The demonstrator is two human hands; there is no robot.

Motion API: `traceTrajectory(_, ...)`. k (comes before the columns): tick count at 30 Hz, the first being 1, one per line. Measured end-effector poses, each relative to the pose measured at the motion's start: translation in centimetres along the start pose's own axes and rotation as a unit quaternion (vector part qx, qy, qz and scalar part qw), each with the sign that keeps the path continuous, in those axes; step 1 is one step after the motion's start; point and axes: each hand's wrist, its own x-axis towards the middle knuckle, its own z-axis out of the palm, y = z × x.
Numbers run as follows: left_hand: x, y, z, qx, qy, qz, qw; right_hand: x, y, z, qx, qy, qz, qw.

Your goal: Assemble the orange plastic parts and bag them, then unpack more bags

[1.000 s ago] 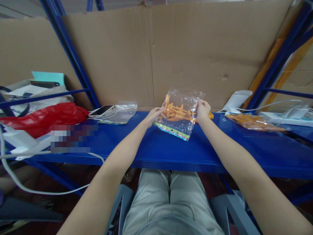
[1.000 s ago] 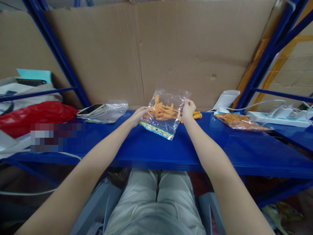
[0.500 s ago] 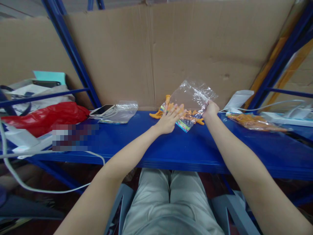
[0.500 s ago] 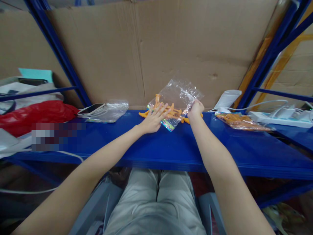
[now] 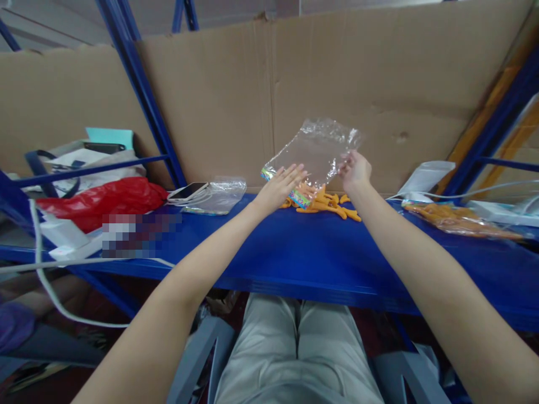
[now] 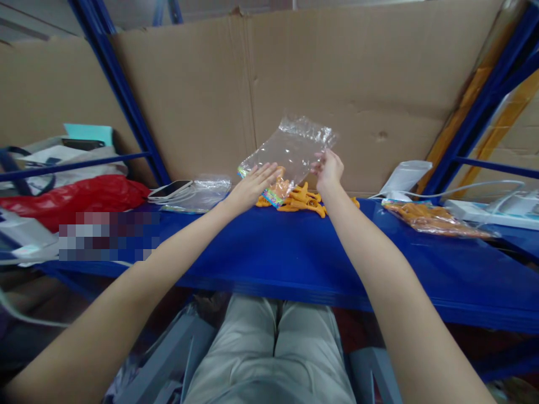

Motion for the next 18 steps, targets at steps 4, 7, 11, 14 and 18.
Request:
traceTrajectory(4,-2.0,-4.0,-3.6,-0.015,-0.011,-0.059,0.998,-0.5,-0.5,2.9,-0.047,-0.101,-0.025,0.993)
traceTrajectory(7,-4.4,-6.3,-6.1,0.005,-0.04,-0.129,0.991,-2.4,-0.8,3.4,-0.054,-0.125,-0.034,0.99)
traceTrajectory(11,-8.7,-8.4,-7.5,0.055,-0.131,-0.209,0.968,-5.4,-0.9,1.6,-0.056,-0.138,-0.029,0.988)
traceTrajectory(14,-12.0,-9.5,-7.2,0.071,-0.198,-0.253,0.944,-6.7,-0.9,-0.4,-0.073,-0.133,-0.013,0.988)
traceTrajectory(18,-15.2,-10.4,-6.3,0.062,-0.285,-0.303,0.907,-7.0,-1.2,-2.5,-0.103,-0.126,0.002,0.987)
